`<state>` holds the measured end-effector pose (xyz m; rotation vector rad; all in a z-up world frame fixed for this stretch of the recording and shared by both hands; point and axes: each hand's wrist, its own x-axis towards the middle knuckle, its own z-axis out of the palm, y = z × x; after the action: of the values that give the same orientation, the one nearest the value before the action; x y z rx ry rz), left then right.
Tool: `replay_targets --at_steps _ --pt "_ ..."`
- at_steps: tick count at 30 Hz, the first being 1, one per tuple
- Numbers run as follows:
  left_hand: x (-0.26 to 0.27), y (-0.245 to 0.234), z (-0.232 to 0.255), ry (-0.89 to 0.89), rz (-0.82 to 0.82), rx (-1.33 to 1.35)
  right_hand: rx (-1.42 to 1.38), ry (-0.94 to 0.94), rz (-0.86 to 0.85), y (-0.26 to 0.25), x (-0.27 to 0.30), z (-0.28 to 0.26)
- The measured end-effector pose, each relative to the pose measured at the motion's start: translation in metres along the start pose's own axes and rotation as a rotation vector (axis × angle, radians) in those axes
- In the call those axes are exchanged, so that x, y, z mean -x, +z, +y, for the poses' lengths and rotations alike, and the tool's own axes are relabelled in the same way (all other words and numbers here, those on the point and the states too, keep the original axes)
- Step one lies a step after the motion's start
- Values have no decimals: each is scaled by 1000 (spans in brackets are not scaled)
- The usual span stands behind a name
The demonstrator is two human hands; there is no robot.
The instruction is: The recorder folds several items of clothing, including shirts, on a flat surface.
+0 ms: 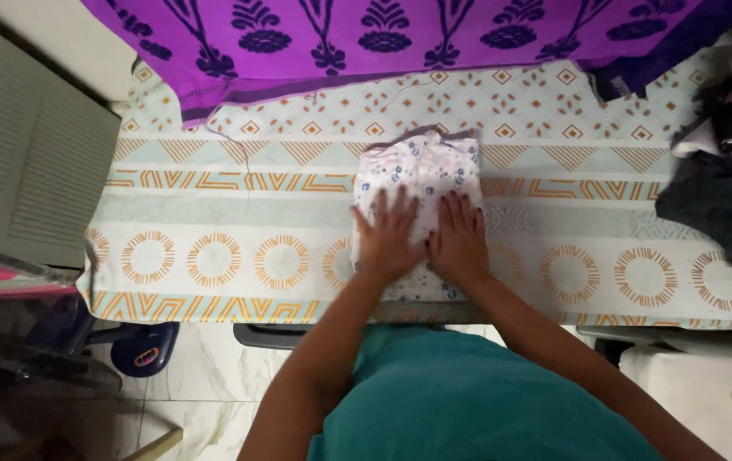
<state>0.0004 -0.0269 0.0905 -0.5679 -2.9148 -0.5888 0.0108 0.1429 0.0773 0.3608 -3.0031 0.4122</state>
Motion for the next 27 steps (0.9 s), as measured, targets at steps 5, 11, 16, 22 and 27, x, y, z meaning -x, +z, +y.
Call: replay_targets --at_steps 5,11,16,22,27 --pt "-29 -14 -17 -209 -207 65 47 -1 125 6 -7 1" --pt "-58 71 -42 162 -19 -412 42 -194 -1 27 -51 33" --pt "-82 17 -40 -103 -283 -68 132 -80 -18 19 -83 54" --pt "-81 22 -54 -476 -200 -47 203 22 53 37 -104 78" --pt "-53 32 -35 -200 32 -305 60 -79 -56 6 -76 31"
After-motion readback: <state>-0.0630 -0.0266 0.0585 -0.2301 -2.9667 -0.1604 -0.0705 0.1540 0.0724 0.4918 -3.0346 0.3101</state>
